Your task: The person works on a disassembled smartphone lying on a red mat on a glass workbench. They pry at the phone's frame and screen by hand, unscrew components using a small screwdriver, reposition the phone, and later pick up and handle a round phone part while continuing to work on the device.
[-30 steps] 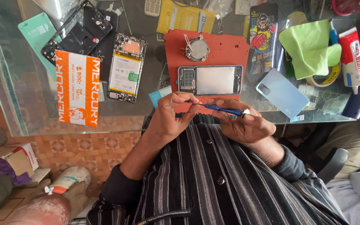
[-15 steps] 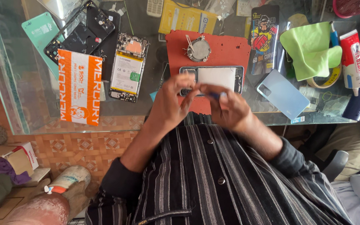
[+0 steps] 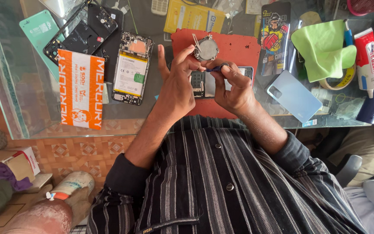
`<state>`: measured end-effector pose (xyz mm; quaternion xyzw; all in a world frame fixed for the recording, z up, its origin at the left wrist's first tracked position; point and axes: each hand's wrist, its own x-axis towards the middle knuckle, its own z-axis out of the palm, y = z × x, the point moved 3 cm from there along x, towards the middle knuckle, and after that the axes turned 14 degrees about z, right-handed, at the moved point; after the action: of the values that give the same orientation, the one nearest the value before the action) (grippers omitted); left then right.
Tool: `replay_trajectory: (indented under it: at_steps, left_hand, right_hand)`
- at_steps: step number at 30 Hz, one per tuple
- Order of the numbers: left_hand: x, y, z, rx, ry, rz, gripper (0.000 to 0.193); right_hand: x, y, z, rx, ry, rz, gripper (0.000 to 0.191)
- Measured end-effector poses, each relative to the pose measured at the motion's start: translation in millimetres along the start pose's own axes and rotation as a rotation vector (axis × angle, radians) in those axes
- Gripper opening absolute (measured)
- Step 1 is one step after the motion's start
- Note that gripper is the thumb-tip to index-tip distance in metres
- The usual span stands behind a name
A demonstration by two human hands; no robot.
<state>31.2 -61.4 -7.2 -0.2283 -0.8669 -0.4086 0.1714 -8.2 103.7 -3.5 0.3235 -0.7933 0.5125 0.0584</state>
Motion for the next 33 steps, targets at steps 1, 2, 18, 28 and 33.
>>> replay_trajectory:
  at_steps: [1, 2, 18, 28, 33]
  left_hand:
    - [0, -1, 0, -0.004, -0.006, -0.009, 0.077]
    - [0, -2, 0, 0.016, 0.005, 0.018, 0.073]
    - [-33, -4, -21, -0.117, 0.148, -0.028, 0.048]
    - [-34, 1, -25, -0.057, 0.013, 0.043, 0.079]
    - [-31, 1, -27, -0.05, -0.014, 0.039, 0.083]
  right_hand:
    - [0, 0, 0, 0.007, -0.004, 0.002, 0.066]
    - [-1, 1, 0, 0.014, -0.008, 0.002, 0.065]
    - [14, -5, -1, -0.117, -0.002, 0.023, 0.061]
    - [8, 1, -2, -0.162, 0.069, 0.044, 0.07]
    - [7, 4, 1, -0.04, -0.079, -0.058, 0.066]
